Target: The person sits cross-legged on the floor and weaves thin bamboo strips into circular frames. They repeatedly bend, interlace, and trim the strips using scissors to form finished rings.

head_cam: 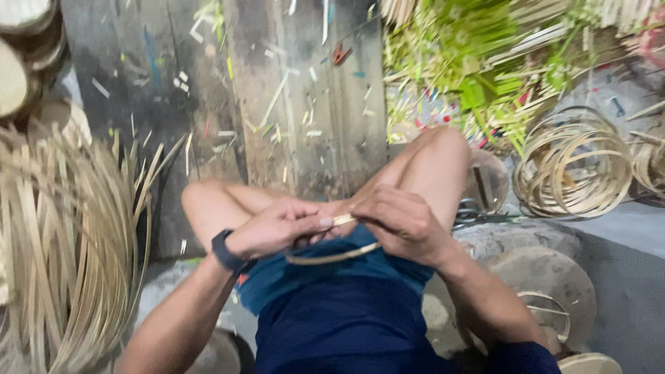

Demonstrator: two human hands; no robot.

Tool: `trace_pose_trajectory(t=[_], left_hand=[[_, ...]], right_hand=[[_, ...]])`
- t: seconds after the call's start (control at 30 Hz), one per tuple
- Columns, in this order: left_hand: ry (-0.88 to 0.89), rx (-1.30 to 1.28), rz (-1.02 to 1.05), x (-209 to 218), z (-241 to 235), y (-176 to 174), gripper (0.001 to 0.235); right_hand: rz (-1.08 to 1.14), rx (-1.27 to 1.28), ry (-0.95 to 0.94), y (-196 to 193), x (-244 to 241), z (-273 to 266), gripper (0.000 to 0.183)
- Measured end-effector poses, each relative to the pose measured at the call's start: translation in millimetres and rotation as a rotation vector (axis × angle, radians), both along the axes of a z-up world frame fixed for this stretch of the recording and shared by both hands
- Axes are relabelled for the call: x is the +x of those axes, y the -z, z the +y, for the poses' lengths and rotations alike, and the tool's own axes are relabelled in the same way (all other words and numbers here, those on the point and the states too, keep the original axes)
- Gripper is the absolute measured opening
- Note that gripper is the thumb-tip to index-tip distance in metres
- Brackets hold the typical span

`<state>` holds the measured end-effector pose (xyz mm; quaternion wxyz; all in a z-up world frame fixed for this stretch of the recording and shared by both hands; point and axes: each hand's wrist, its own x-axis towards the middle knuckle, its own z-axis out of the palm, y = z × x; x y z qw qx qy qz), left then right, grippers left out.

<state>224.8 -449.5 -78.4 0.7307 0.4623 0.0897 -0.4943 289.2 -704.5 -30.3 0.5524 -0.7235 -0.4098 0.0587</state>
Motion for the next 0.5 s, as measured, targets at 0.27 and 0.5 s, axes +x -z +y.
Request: trace_pose_trajectory(t=[0.27,0.5], left_hand=[[-0.249,0.371,-0.023,-27,32,22,0.032],[-0.930,0.475,0.320,-117,118,60,0.034]], right_hand=[[0.480,-0.007,0.019,107,87,-22,0.030],[0.523,-0.265,1.006,359,301,-27,0.036]])
